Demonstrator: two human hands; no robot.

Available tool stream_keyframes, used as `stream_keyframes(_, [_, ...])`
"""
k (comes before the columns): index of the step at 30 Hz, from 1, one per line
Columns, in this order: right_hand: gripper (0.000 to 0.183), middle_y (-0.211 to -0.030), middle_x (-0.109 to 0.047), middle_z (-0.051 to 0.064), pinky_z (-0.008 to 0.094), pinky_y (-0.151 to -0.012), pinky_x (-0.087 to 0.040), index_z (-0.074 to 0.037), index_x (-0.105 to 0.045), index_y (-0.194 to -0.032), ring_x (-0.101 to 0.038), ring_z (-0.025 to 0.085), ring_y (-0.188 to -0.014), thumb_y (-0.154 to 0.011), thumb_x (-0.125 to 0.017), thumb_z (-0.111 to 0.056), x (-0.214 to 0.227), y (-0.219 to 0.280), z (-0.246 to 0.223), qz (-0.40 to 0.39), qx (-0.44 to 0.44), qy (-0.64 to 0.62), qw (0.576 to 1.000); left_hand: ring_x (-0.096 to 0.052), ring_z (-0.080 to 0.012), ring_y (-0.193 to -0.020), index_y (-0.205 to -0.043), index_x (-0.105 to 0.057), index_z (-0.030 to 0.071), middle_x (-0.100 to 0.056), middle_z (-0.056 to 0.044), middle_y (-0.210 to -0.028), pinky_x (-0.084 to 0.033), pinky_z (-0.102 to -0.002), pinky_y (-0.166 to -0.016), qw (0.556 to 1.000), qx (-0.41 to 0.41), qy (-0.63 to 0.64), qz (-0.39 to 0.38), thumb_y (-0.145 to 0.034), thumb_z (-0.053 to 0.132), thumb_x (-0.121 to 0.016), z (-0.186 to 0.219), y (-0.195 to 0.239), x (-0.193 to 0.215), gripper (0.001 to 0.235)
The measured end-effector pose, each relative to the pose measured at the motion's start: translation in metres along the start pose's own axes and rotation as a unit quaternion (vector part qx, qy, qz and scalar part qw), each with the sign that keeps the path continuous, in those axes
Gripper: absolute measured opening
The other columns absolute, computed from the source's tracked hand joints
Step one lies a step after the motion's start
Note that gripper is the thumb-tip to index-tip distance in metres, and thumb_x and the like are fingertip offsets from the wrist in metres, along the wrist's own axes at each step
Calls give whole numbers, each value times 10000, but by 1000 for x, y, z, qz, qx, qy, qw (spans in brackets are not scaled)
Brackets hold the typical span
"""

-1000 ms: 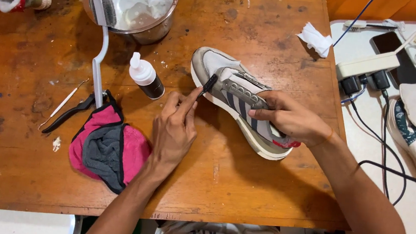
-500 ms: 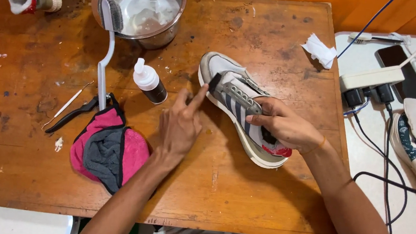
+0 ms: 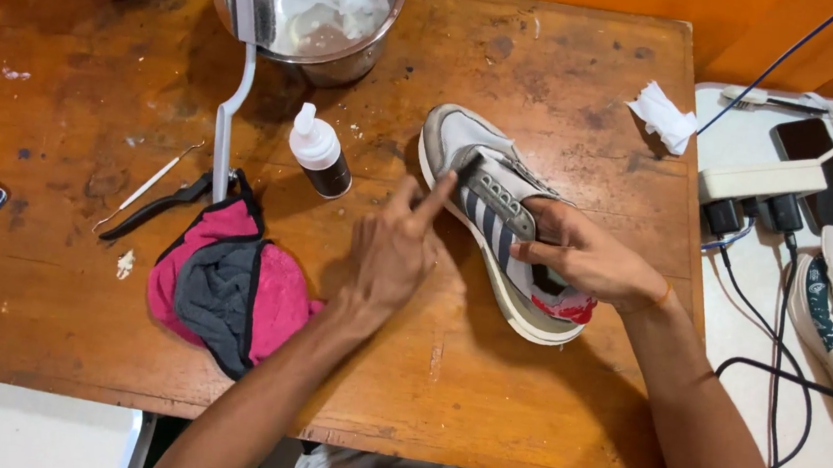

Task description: The person scrubs the upper and side panels of a grey and white sneaker using a small black brush. They then apply a white cleaning solution from a bottle and continue scrubbing the shoe with a larger white brush, focusing on the toe box, laces, and heel areas.

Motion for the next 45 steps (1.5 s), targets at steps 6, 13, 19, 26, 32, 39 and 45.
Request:
stream_keyframes(6, [290, -930, -728, 24, 309, -818, -541, 31, -695, -1126, -663, 97, -876, -837, -692, 8, 5, 2, 10, 21, -2, -18, 1000, -665, -523, -666, -1493, -533, 200, -565, -197, -1103, -571, -617, -641, 998, -1, 55, -29, -847, 29, -509, -17, 6, -7, 669])
stream_keyframes(13, [291, -861, -665, -22, 241, -777, -539, 22, -694, -1077, -654, 70, -804, -793, -745, 52, -10, -2, -10, 15, 29, -67, 997, -665, -434, -569, -1394, -643, 179, -593, -136, -1008, -573, -536, -547, 1000, 7, -18, 16, -885, -9, -491, -22, -6, 5, 563])
stream_keyframes(19, [437, -943, -646, 7, 275, -824, -533, 61, -657, -1197, -617, 95, -869, -776, -775, 40, -11, -1, 18, 36, 21, -71, 997, -685, -396, -610, -1445, -591, 316, -638, -95, -983, -586, -508, -548, 999, -37, 32, -19, -850, 22, -514, -11, 9, -14, 668])
stream_keyframes(26, [481, -956, -682, 74, 294, -844, -538, 91, -615, -1228, -632, 133, -895, -781, -792, 61, -7, 1, 13, 52, 23, -92, 994, -698, -340, -609, -1389, -641, 346, -622, -36, -934, -594, -434, -556, 997, -61, 36, -1, -913, 89, -535, -5, 4, -10, 551])
stream_keyframes(32, [391, -992, -736, 86, 298, -827, -567, 80, -672, -1183, -638, 96, -936, -800, -748, 54, 11, -1, 35, 19, 40, -28, 999, -692, -355, -590, -1330, -690, 286, -636, -51, -888, -585, -460, -532, 996, -49, 67, 37, -915, 75, -547, -2, 5, -3, 487])
stream_keyframes(39, [438, -1050, -732, 113, 350, -915, -557, 82, -648, -1244, -664, 145, -992, -813, -722, 64, -5, 2, 19, 11, 28, -78, 996, -681, -297, -589, -1152, -775, 246, -608, -27, -788, -561, -363, -552, 991, -60, 38, 111, -952, 160, -656, 7, 2, 17, 247])
stream_keyframes(45, [385, -1031, -713, 101, 348, -901, -543, 90, -656, -1229, -636, 146, -970, -850, -694, 39, -12, 3, 7, -32, 44, -83, 995, -669, -260, -722, -1053, -799, 240, -597, -10, -797, -500, -387, -744, 986, -84, 14, 141, -945, 251, -743, -18, 1, 15, 122])
Point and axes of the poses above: each hand's wrist, its own y-axis away from the middle knuckle, its own x-axis out of the back of the hand, z = x × y, the point moved 2 cm from there along -y, towards the middle knuckle
